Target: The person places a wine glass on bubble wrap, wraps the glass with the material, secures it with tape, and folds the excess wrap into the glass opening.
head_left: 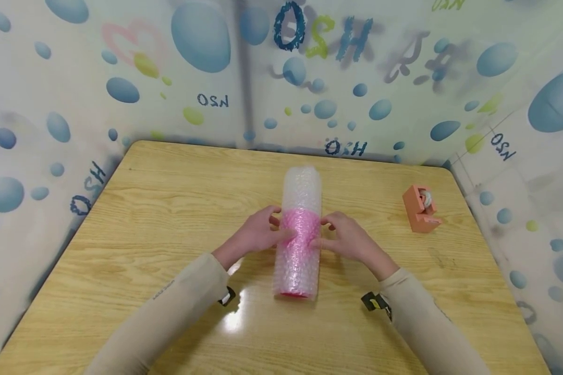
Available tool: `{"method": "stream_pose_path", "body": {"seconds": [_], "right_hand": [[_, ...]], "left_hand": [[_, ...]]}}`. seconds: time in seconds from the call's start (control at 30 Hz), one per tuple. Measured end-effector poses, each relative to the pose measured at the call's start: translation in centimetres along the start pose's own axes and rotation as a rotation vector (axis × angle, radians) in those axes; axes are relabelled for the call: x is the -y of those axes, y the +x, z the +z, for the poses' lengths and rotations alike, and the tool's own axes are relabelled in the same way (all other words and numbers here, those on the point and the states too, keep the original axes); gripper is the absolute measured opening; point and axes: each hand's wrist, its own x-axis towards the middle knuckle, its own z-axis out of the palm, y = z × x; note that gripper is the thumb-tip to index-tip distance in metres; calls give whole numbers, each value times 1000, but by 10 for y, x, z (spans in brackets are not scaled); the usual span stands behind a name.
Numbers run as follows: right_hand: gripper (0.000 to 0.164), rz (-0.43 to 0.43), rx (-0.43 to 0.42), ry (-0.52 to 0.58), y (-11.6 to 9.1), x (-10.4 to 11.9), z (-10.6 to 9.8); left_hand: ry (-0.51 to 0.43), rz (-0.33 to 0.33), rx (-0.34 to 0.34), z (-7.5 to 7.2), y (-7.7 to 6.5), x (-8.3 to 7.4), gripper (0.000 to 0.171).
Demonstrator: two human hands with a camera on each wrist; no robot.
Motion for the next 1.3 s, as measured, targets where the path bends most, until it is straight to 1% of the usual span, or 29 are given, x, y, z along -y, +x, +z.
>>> {"method": "stream_pose_path", "body": {"seconds": [0.17, 0.4, 0.57, 0.7, 0.8, 0.9, 1.13, 1.23, 1.3], "right_hand": [[58, -21, -2, -5, 2, -2, 3], [51, -53, 0, -12, 3, -5, 5], [49, -80, 12, 5, 3, -8, 7], [51, -105, 25, 0, 4, -11, 9], [51, -134, 26, -15, 5, -12, 11], [52, -145, 35, -24, 6, -13, 13], [47, -181, 39, -57, 8, -14, 17], [50, -169, 38, -83, 8, -14, 17], [54, -127, 46, -85, 7, -12, 15]], "left_hand": [[31, 39, -10, 0, -1, 0, 81], [66, 56, -29, -1, -4, -1, 80], [68, 89, -46, -3, -6, -1, 73], [67, 111, -48, -5, -7, -1, 66], [76, 118, -50, -7, -9, -2, 65], [93, 125, -56, -8, -10, -3, 64], [122, 143, -86, -10, -11, -5, 61], [124, 159, -104, -9, -11, -5, 60], [127, 170, -118, -8, -10, -5, 59]]}}
